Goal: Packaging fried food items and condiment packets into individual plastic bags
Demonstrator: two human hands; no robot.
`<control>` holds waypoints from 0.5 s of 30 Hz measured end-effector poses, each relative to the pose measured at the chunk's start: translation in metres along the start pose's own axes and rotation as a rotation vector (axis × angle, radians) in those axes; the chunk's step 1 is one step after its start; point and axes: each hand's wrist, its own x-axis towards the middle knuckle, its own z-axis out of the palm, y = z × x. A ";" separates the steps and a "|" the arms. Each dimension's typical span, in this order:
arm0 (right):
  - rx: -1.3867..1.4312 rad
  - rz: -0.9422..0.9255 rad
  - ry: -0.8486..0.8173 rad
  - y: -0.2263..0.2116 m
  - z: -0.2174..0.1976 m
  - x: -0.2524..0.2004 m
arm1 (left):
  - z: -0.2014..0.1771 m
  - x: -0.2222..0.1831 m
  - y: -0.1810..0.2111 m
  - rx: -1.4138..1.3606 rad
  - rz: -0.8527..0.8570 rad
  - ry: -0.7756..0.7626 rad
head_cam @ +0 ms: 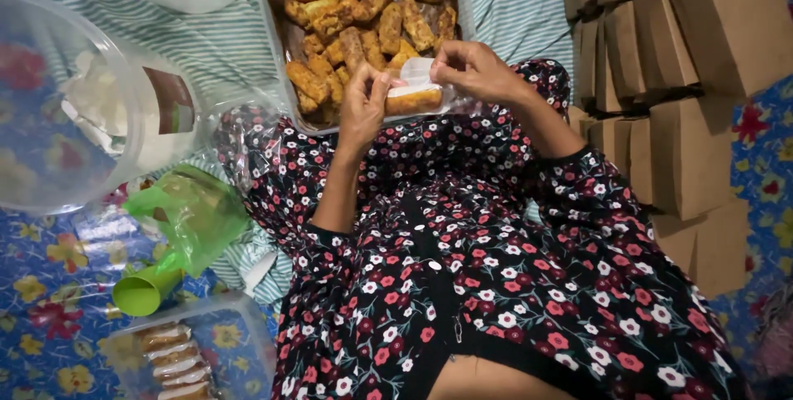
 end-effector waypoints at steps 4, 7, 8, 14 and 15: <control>0.020 -0.066 0.065 0.004 0.003 0.001 | -0.001 0.001 -0.018 0.024 0.027 0.022; 0.005 -0.093 0.086 0.010 0.004 0.000 | -0.001 -0.004 -0.009 0.010 0.032 0.044; -0.019 -0.110 0.097 0.015 0.004 0.000 | -0.001 -0.006 0.002 -0.008 0.025 0.049; -0.048 -0.136 0.175 0.012 0.009 -0.007 | 0.001 -0.011 -0.011 0.001 0.057 0.064; -0.049 -0.138 0.177 0.016 0.010 -0.006 | 0.003 -0.013 -0.003 0.001 0.060 0.064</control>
